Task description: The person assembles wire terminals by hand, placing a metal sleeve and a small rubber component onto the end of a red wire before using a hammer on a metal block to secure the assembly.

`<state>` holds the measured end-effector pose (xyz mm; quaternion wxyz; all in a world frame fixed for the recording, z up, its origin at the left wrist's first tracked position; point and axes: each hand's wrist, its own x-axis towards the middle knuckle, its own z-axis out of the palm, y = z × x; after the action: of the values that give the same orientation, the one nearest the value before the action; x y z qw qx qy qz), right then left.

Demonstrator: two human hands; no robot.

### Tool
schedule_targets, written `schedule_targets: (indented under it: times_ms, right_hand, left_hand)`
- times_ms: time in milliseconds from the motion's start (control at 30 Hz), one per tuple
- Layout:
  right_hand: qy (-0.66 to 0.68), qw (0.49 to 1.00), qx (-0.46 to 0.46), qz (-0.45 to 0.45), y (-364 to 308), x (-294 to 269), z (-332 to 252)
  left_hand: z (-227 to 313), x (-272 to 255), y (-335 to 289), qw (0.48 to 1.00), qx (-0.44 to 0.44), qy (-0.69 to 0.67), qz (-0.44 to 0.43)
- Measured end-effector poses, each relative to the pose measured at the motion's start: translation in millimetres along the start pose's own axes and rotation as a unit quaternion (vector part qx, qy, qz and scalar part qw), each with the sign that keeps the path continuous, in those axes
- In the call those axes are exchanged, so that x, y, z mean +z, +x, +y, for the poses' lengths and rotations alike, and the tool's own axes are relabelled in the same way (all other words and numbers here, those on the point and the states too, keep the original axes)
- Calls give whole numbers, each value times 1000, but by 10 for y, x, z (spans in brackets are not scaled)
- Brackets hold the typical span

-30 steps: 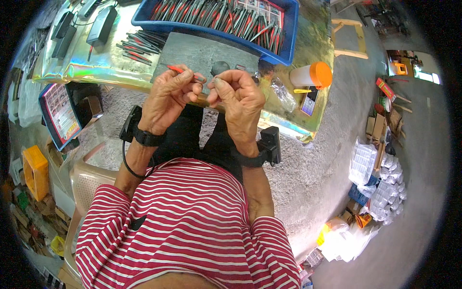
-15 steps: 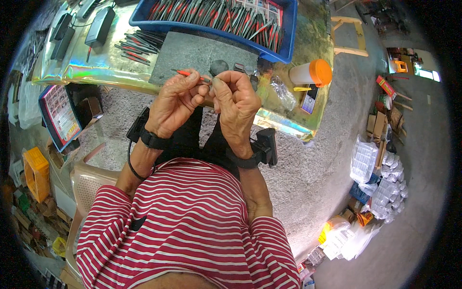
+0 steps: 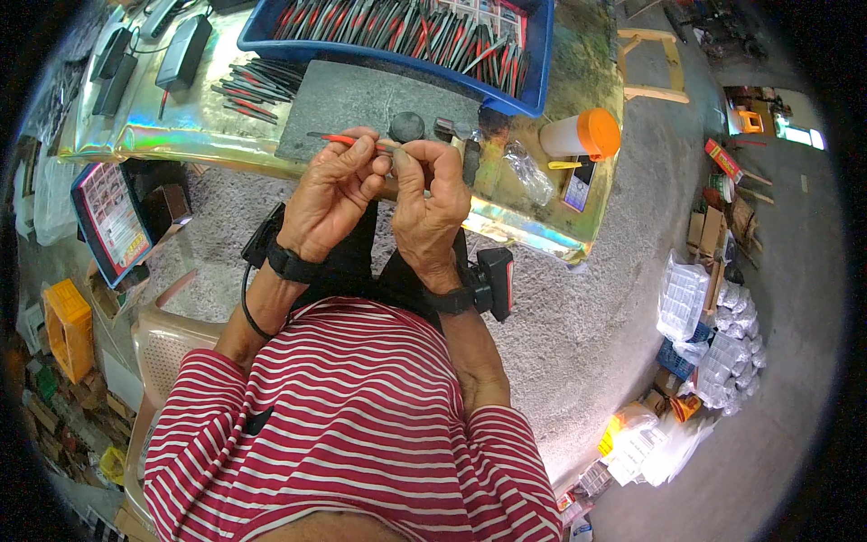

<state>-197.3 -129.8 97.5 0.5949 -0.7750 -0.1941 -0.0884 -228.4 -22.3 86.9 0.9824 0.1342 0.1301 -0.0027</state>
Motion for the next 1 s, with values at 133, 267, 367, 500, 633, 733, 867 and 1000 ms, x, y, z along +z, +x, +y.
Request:
schedule_targets:
  times_ms: [133, 267, 367, 500, 633, 733, 867, 1000]
  right_hand:
    - [168, 972, 163, -28, 7, -39, 17]
    - [363, 888, 278, -55, 3, -68, 72]
    - [413, 856, 298, -85, -12, -107, 91]
    - [413, 853, 305, -98, -9, -116, 108]
    - [354, 881, 297, -98, 26, -180, 180]
    - [261, 922, 274, -86, 51, -297, 241]
    - [26, 977, 202, -66, 12, -497, 422]
    - [-227, 959, 149, -88, -89, -599, 542]
  left_hand:
    - [17, 28, -6, 981, 88, 170, 6]
    - [-22, 23, 63, 912, 209, 353, 3]
    - [-65, -19, 140, 864, 263, 429, 3]
    - [-86, -71, 226, 831, 276, 484, -3]
    - [-60, -70, 289, 828, 260, 496, 2]
    - [-68, -76, 350, 843, 238, 483, 16]
    - [-61, -85, 440, 800, 234, 553, 8]
    - [-100, -108, 514, 753, 294, 588, 28]
